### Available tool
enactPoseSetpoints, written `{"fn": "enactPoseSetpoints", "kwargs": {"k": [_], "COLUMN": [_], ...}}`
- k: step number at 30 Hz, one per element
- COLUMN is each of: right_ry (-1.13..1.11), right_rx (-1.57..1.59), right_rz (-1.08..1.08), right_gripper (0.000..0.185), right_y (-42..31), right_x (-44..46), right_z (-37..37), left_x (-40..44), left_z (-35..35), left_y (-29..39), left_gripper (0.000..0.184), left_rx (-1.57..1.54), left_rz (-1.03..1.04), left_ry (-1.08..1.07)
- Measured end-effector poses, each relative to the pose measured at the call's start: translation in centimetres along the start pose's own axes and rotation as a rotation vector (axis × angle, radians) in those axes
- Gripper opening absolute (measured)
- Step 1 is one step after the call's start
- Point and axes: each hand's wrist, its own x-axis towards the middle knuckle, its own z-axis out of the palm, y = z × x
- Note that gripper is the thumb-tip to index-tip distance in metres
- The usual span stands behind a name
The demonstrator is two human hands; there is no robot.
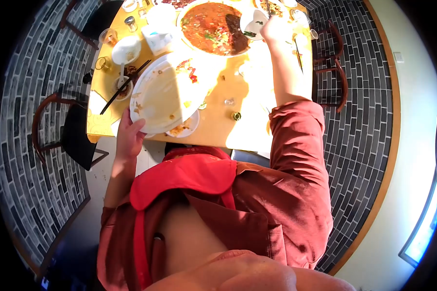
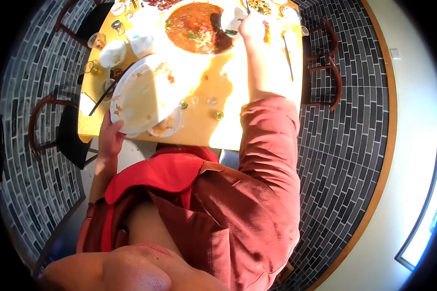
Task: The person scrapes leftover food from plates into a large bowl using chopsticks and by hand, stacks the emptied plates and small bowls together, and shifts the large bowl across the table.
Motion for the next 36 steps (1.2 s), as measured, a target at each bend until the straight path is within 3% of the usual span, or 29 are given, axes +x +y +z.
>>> {"fn": "enactPoseSetpoints", "kwargs": {"k": [2, 6, 9, 14, 18, 19, 22, 24, 31, 36], "right_ry": [-0.399, -0.597, -0.468, 0.037, 0.124, 0.063, -0.081, -0.169, -0.536, -0.616], "right_rx": [0.387, 0.792, 0.727, 0.391, 0.254, 0.394, 0.421, 0.474, 0.918, 1.085], "right_rz": [0.345, 0.522, 0.279, -0.338, -0.472, -0.393, -0.113, 0.021, 0.283, 0.381], "right_gripper": [0.02, 0.018, 0.017, 0.018, 0.021, 0.023, 0.022, 0.022, 0.023, 0.024], "right_y": [5.3, 10.0, 9.3, 6.4, 5.3, 5.7, 7.1, 8.2, 12.0, 13.9], "right_x": [2.5, 1.7, 1.3, 1.2, 1.4, 2.0, 2.7, 2.8, 0.7, -1.4], "right_z": [3.7, 7.0, 6.9, 5.4, 5.5, 7.0, 8.2, 8.2, 8.1, 6.4], "left_x": [0.2, 0.5, 0.6, 1.0, 1.5, 1.4, 1.3, 1.6, 2.7, 3.2], "left_z": [1.9, 4.4, 6.2, 7.4, 7.6, 8.1, 9.2, 8.9, 8.6, 8.0], "left_y": [-1.4, -5.5, -8.2, -11.7, -14.0, -14.4, -15.1, -16.0, -18.7, -20.2], "left_gripper": [0.051, 0.052, 0.056, 0.06, 0.06, 0.058, 0.056, 0.053, 0.047, 0.045], "left_rx": [-0.049, -0.092, -0.153, -0.271, -0.225, -0.236, -0.251, -0.262, -0.338, -0.363], "left_rz": [-0.023, -0.089, -0.122, -0.081, -0.059, -0.05, -0.1, -0.099, -0.073, -0.037], "left_ry": [0.012, 0.083, 0.123, 0.1, 0.123, 0.185, 0.326, 0.32, 0.317, 0.332]}}
